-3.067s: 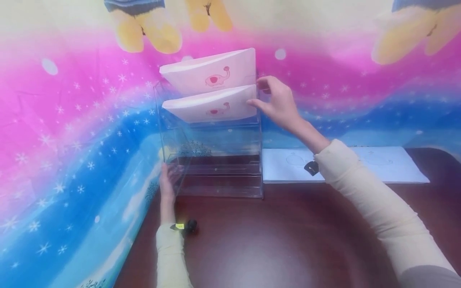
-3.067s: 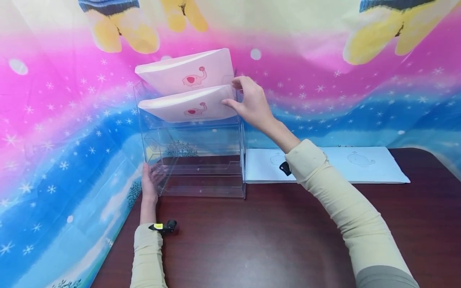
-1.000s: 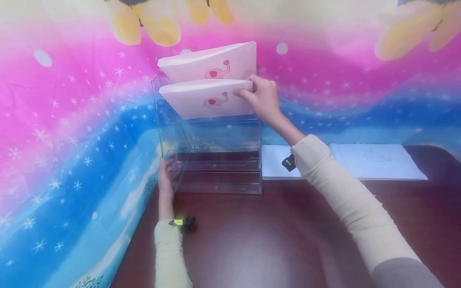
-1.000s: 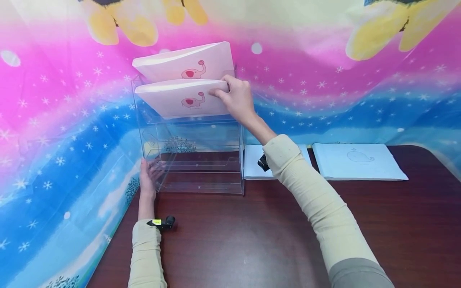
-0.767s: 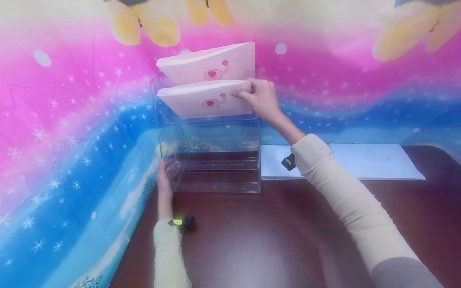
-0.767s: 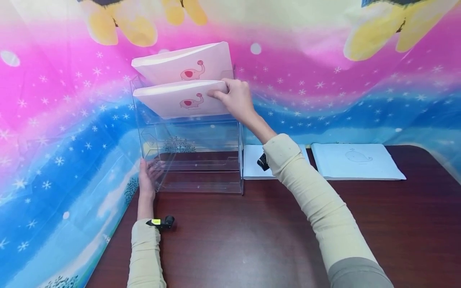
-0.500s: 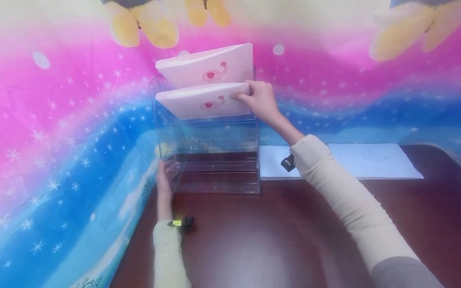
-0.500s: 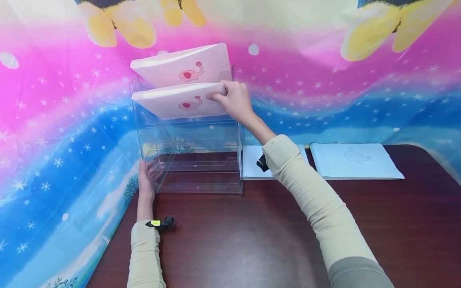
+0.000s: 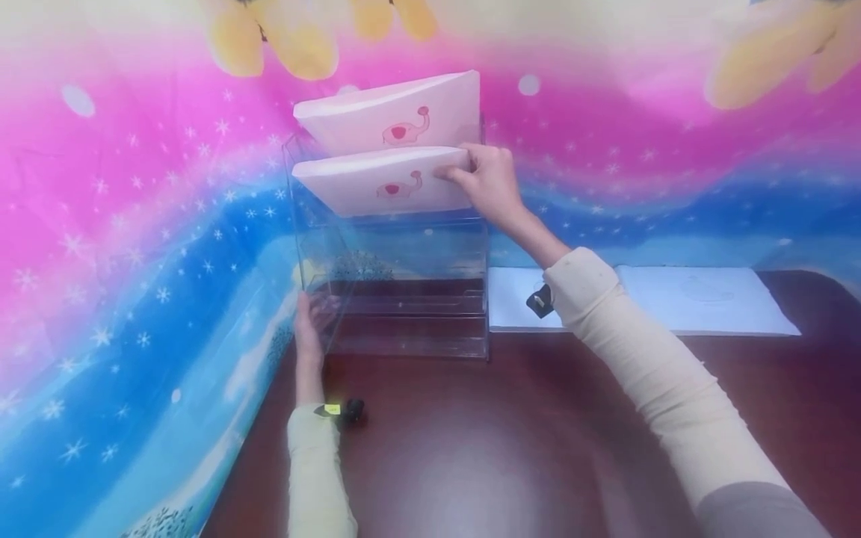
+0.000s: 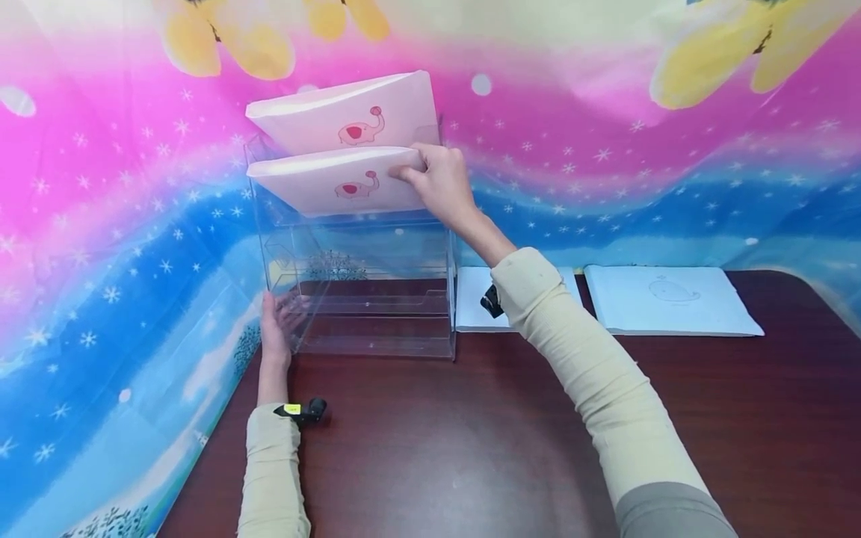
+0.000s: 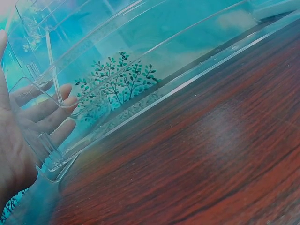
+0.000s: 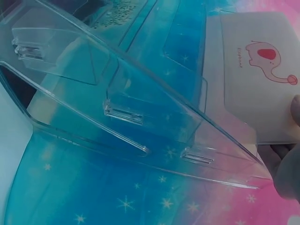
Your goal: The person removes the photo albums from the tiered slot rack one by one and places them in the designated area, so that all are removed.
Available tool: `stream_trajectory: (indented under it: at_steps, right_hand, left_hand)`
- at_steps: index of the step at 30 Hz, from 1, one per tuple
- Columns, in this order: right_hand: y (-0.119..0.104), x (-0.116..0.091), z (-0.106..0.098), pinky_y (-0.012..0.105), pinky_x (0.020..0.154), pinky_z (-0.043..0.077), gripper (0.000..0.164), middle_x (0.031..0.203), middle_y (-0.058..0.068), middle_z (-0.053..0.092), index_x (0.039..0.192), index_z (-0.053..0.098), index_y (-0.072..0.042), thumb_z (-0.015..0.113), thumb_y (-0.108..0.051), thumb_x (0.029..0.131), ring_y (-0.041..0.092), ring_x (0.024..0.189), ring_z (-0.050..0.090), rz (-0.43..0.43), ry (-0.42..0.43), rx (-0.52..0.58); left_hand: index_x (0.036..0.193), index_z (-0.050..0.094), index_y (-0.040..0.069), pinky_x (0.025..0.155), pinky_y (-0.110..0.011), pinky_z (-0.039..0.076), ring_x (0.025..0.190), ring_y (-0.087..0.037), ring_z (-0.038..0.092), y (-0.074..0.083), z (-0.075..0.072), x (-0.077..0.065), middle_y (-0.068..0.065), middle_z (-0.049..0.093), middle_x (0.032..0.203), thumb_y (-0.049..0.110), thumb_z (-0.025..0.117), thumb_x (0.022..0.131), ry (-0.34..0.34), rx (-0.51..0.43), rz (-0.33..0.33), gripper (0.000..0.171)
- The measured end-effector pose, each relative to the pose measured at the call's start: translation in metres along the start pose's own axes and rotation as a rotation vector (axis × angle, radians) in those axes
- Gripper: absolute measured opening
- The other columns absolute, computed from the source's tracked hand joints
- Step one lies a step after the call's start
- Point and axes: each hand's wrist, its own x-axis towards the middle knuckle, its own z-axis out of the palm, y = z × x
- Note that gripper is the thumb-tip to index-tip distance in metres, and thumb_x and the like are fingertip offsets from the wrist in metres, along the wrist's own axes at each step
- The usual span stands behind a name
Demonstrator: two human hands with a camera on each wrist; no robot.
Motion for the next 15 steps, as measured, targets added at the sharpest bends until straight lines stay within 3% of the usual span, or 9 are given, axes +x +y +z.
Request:
stream_trajectory:
  at_steps: [6, 13, 15]
  right_hand:
    - [-0.001, -0.002, 0.002, 0.027, 0.080, 0.059, 0.025, 0.110, 0.009, 0.078, 0.116, 0.075, -0.003, 0.077, -0.019, 0.096, 0.018, 0.102, 0.074, 0.005, 0.010, 0.025]
    - [-0.002, -0.007, 0.010, 0.029, 0.076, 0.051, 0.036, 0.111, 0.007, 0.072, 0.116, 0.064, -0.006, 0.081, -0.027, 0.092, 0.017, 0.098, 0.063, 0.132, -0.038, 0.052]
    - [-0.002, -0.007, 0.011, 0.029, 0.077, 0.052, 0.038, 0.113, 0.005, 0.073, 0.116, 0.065, -0.007, 0.083, -0.027, 0.090, 0.016, 0.100, 0.063, 0.134, -0.065, 0.063]
  left_hand:
    - [0.140, 0.051, -0.008, 0.115, -0.048, 0.040, 0.125, -0.043, 0.054, 0.001, 0.002, -0.001, -0.032, 0.058, 0.135, 0.055, 0.028, 0.111, 0.007, 0.002, -0.006, 0.074]
    - [0.141, 0.046, -0.015, 0.117, -0.053, 0.036, 0.130, -0.053, 0.047, 0.027, 0.010, -0.019, -0.042, 0.048, 0.139, 0.043, 0.024, 0.114, -0.034, 0.003, -0.006, 0.068]
    - [0.141, 0.047, -0.015, 0.117, -0.053, 0.036, 0.130, -0.053, 0.046, 0.027, 0.011, -0.020, -0.043, 0.048, 0.139, 0.043, 0.024, 0.114, -0.033, 0.002, -0.004, 0.068]
